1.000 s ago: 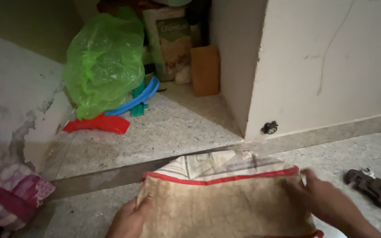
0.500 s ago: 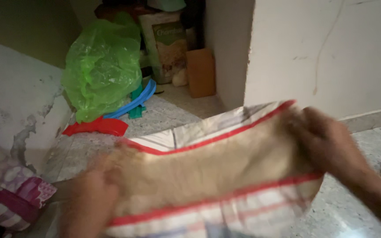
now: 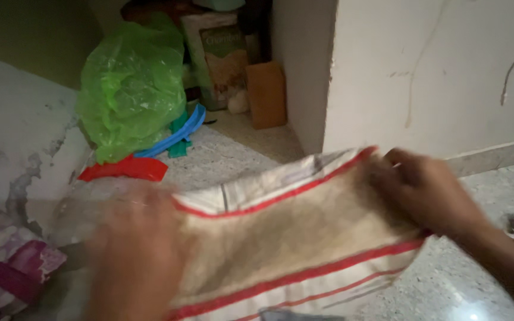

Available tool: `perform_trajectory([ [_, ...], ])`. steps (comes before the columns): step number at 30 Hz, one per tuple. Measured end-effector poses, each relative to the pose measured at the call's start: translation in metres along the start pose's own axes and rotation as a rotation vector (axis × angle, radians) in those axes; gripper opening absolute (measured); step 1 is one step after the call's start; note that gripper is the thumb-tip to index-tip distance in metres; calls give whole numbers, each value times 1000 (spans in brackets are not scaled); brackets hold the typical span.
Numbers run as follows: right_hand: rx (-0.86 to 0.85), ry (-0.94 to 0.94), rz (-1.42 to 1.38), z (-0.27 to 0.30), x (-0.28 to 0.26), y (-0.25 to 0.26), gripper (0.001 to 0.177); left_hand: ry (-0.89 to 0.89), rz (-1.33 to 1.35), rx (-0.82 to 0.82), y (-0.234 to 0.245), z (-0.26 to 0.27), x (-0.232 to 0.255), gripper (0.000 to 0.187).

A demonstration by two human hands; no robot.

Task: The person empties small metal parts from a canvas bag onto the floor, then picks up individual items and places them back into the bag. The person then folds the bag and zips it closed.

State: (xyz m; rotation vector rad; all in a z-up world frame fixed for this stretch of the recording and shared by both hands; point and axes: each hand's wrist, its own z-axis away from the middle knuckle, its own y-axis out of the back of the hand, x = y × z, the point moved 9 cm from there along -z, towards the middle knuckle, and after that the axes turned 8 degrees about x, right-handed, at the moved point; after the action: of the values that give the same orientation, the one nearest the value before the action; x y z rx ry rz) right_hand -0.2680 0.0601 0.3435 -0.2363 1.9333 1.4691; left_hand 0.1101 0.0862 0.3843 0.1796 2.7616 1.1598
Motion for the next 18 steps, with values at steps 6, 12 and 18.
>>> perform_trajectory([
  [6,85,189,216,-11,6,-41,36,-324,354,-777,-141,110,107,93],
  [12,346,597,258,20,-51,-14,65,-262,358,-967,-174,135,93,90],
  [18,-268,920,130,97,-76,-97,67,-263,409,-937,-180,140,105,62],
])
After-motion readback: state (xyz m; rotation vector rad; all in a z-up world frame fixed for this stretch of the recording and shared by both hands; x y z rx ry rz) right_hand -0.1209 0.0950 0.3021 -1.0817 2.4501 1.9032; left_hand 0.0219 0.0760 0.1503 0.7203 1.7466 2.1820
